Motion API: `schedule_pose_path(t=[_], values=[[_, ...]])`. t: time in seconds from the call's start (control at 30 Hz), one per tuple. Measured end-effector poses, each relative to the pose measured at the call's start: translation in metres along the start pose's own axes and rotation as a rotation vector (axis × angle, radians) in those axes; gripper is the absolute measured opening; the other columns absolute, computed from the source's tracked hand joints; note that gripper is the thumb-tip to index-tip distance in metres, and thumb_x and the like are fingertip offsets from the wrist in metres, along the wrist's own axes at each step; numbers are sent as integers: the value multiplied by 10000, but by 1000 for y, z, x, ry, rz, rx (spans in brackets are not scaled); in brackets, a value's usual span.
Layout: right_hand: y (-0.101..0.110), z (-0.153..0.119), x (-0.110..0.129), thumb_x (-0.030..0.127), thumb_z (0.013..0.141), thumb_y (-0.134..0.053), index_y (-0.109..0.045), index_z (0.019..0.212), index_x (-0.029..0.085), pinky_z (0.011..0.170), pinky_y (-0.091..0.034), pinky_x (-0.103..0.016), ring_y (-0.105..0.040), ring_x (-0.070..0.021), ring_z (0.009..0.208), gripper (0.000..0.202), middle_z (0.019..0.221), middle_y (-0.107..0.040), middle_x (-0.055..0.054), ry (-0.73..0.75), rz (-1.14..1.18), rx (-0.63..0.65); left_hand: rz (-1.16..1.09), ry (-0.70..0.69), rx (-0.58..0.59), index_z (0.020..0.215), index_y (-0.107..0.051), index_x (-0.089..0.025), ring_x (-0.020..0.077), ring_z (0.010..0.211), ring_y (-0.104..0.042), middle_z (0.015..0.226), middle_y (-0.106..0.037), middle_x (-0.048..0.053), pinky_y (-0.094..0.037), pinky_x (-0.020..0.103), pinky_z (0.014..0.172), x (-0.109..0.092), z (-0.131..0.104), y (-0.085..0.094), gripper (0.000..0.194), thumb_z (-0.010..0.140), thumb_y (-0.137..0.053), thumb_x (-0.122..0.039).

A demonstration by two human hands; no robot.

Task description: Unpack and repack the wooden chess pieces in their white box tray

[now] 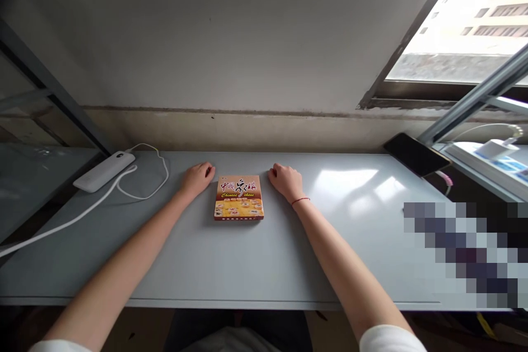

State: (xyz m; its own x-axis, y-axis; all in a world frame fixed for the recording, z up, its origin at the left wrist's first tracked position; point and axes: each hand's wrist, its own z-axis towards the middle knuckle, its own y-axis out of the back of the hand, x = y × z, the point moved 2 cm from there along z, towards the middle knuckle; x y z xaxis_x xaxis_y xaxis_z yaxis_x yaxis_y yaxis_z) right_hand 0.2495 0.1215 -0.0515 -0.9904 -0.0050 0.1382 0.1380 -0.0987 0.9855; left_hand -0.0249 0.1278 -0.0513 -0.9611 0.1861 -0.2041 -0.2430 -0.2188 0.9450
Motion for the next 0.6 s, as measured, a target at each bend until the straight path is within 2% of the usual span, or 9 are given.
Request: schedule_pose_path(t=[0.3,0.6], values=[[-3,-8,-7,362,912,-379,-613,814,213,532,-240,-258,-545,-172,648,294,818,-682,-64,73,48,-21,-22,-42,9,890,-620,-212,213,884,-593,903,-667,55,-407,312,796,3,-15,2,147,887,-476,-243],[-5,-10,-8,347,929,-350,-575,816,204,525,-226,-258,-521,-159,625,290,824,-669,-59,122,48,-47,-33,-44,9,901,-627,-223,207,884,-585,899,-664,41,-404,309,809,5,-14,1,159,889,-472,-258]])
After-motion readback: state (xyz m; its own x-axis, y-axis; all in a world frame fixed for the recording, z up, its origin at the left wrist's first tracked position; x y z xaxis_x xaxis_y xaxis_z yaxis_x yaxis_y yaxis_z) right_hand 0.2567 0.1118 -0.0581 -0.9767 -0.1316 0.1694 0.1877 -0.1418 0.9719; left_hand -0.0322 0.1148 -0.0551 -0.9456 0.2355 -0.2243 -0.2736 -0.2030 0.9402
